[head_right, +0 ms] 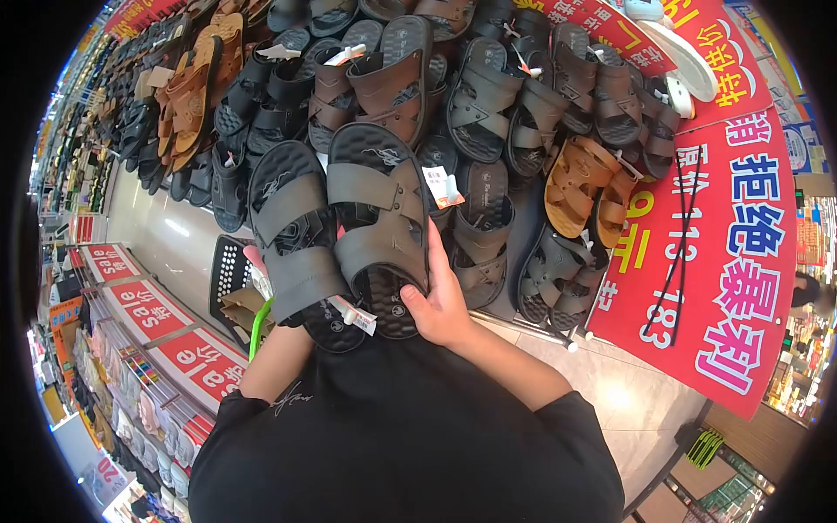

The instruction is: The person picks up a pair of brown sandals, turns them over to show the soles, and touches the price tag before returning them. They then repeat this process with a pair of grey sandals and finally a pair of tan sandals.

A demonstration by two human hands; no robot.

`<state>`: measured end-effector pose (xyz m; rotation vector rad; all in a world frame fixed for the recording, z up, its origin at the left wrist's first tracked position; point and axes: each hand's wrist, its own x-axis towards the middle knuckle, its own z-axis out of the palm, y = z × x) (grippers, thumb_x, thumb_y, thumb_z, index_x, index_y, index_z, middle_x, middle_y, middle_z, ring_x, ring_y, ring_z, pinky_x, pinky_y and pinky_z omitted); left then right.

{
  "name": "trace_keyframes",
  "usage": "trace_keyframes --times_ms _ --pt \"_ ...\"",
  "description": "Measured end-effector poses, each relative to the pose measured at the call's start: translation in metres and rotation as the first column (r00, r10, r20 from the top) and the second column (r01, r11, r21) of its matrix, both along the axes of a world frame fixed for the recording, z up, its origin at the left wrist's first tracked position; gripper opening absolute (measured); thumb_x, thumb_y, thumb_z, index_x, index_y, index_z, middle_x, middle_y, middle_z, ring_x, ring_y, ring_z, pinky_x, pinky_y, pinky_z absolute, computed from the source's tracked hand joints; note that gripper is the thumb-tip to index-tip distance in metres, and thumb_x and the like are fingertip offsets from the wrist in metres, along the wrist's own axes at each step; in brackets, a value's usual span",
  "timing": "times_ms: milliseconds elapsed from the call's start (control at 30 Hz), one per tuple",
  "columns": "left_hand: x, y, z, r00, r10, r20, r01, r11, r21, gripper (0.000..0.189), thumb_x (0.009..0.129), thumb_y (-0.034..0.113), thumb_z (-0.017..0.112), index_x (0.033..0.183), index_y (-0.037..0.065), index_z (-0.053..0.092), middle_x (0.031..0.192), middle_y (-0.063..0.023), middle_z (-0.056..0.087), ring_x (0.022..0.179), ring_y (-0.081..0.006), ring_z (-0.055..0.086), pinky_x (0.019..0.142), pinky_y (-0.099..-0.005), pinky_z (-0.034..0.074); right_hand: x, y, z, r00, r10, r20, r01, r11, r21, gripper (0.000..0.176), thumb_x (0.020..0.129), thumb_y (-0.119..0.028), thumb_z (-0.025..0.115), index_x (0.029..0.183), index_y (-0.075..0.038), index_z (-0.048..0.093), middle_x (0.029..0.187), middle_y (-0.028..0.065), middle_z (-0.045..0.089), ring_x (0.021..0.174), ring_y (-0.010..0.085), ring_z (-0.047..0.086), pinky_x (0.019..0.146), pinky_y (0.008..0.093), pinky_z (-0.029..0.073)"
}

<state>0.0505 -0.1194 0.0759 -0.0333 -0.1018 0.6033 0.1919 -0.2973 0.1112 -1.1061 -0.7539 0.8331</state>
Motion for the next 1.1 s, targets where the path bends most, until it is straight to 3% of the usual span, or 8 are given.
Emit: trace_keyframes --times_ms 200,333,400,433,500,600,733,1100 --pt "0.001 -0.008 0.012 1.000 0.006 -0.017 -0.006 1.000 -0.026 0.102 0.086 0.081 0.052 0.158 0.011 0.033 0.157 -0.0223 0.039 0.141 -0.0434 0.041 0.118 -0.0572 0.034 0.004 -0.007 0.010 0.999 0.010 0.042 -0.007 0.997 -0.077 0.096 0.099 -0.027 0.065 0.160 0.007 -0.001 0.165 0.0222 0.017 0.152 0.0281 0.022 0.122 0.0376 0.020" --pt "0.004 -0.018 0.027 0.985 -0.101 0.137 0.109 0.993 -0.054 0.106 0.084 0.083 0.052 0.157 0.009 0.033 0.156 -0.0222 0.040 0.139 -0.0413 0.045 0.115 -0.0556 0.039 0.001 -0.009 0.008 0.971 -0.126 0.202 0.136 0.990 -0.036 0.091 0.098 -0.031 0.066 0.159 0.008 0.011 0.159 0.0238 0.027 0.147 0.0314 0.033 0.119 0.0404 0.027" --pt "0.003 -0.017 0.030 0.990 -0.104 0.096 0.113 0.988 -0.101 0.111 0.080 0.085 0.055 0.158 0.009 0.031 0.156 -0.0227 0.040 0.139 -0.0405 0.044 0.111 -0.0564 0.043 0.008 -0.014 0.012 0.810 -0.249 0.531 0.297 0.955 -0.004 0.086 0.095 -0.038 0.068 0.154 0.009 0.026 0.153 0.0247 0.035 0.140 0.0326 0.040 0.112 0.0425 0.036" --pt "0.003 -0.016 0.030 0.991 -0.105 0.085 0.114 0.987 -0.114 0.113 0.079 0.086 0.056 0.158 0.009 0.030 0.156 -0.0231 0.040 0.139 -0.0403 0.045 0.110 -0.0568 0.044 0.007 -0.013 0.016 0.648 -0.413 0.640 0.409 0.897 0.165 0.077 0.091 -0.035 0.073 0.146 0.007 0.040 0.144 0.0229 0.045 0.131 0.0319 0.049 0.104 0.0422 0.042" --pt "0.006 -0.013 0.030 0.987 -0.112 0.112 0.122 0.989 -0.086 0.114 0.079 0.086 0.055 0.158 0.007 0.030 0.155 -0.0241 0.041 0.136 -0.0396 0.048 0.109 -0.0564 0.045 0.010 -0.014 0.027 0.459 -0.516 0.724 0.365 0.852 0.376 0.062 0.085 -0.029 0.079 0.133 0.004 0.055 0.124 0.0184 0.060 0.108 0.0313 0.061 0.090 0.0407 0.049" --pt "0.010 -0.010 0.027 0.979 -0.133 0.154 0.140 0.990 -0.030 0.115 0.080 0.088 0.051 0.155 0.002 0.031 0.150 -0.0248 0.047 0.129 -0.0371 0.055 0.109 -0.0535 0.046 0.008 -0.002 0.054 0.428 -0.398 0.811 0.178 0.917 0.356 0.051 0.070 -0.018 0.087 0.115 -0.004 0.069 0.102 0.0112 0.066 0.083 0.0281 0.064 0.070 0.0372 0.049" --pt "0.009 -0.007 0.022 0.987 -0.147 0.066 0.147 0.989 0.014 0.118 0.080 0.092 0.044 0.151 -0.002 0.036 0.145 -0.0230 0.052 0.123 -0.0342 0.059 0.108 -0.0486 0.047 -0.007 0.017 0.065 0.377 -0.209 0.902 0.193 0.971 0.144 0.044 0.070 -0.012 0.085 0.112 -0.006 0.071 0.100 0.0058 0.060 0.081 0.0234 0.060 0.069 0.0357 0.046" --pt "0.009 0.014 0.031 0.967 -0.250 0.045 0.251 0.968 -0.018 0.118 0.079 0.094 0.041 0.148 -0.003 0.041 0.143 -0.0203 0.055 0.124 -0.0330 0.059 0.110 -0.0479 0.045 -0.018 0.042 0.061 0.261 -0.376 0.889 0.292 0.909 0.298 0.035 0.073 -0.009 0.084 0.105 0.000 0.070 0.092 0.0083 0.065 0.070 0.0224 0.063 0.060 0.0332 0.049"
